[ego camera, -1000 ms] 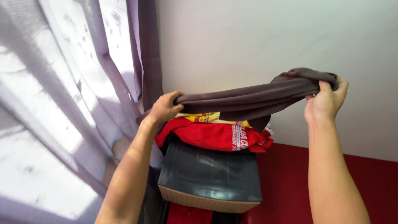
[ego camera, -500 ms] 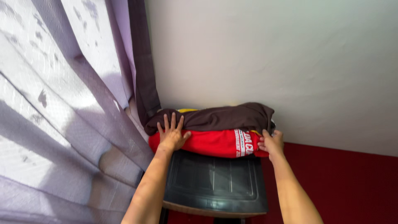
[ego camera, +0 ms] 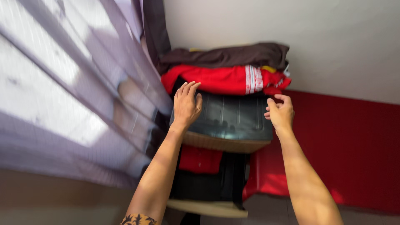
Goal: The person empties a drawer of clothes onto a stack, closes the drawer, and then folds a red and white polo shirt and a dark grey shirt by hand on a red surface.
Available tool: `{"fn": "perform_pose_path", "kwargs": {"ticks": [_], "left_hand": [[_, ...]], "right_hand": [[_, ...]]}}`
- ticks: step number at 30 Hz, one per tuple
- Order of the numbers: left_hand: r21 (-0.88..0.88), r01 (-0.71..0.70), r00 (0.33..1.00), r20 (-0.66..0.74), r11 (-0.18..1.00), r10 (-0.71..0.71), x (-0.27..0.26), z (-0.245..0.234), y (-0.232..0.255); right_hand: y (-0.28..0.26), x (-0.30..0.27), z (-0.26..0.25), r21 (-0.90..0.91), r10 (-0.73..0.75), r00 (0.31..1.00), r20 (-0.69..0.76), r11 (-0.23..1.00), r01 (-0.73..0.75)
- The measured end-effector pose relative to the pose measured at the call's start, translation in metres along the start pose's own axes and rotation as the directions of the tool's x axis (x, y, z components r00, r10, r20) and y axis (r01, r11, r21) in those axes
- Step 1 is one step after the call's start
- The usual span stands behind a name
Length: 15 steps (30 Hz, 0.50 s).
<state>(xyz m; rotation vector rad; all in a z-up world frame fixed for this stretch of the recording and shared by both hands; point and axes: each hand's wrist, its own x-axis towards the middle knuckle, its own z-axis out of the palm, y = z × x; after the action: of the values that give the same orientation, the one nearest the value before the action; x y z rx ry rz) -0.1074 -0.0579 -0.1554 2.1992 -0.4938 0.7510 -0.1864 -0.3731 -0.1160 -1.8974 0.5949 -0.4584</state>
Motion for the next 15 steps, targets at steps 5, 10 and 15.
{"fn": "perform_pose_path", "kwargs": {"ticks": [5,10,15], "left_hand": [[-0.043,-0.027,0.999,-0.044,0.999,0.025,-0.092,-0.037,0.027],[-0.138,0.179,0.982,0.078,0.974,-0.169,-0.199,-0.040,0.024],[-0.031,0.624,0.689,0.492,0.780,-0.532,-0.305,0.014,-0.027]], "right_hand": [[0.049,-0.098,0.010,-0.093,0.027,0.986,0.162,0.996,-0.012],[0.130,-0.179,0.047,-0.230,0.129,0.951,0.282,0.971,-0.064],[0.233,-0.224,0.087,-0.472,0.312,0.879,0.360,0.874,-0.117]]}}
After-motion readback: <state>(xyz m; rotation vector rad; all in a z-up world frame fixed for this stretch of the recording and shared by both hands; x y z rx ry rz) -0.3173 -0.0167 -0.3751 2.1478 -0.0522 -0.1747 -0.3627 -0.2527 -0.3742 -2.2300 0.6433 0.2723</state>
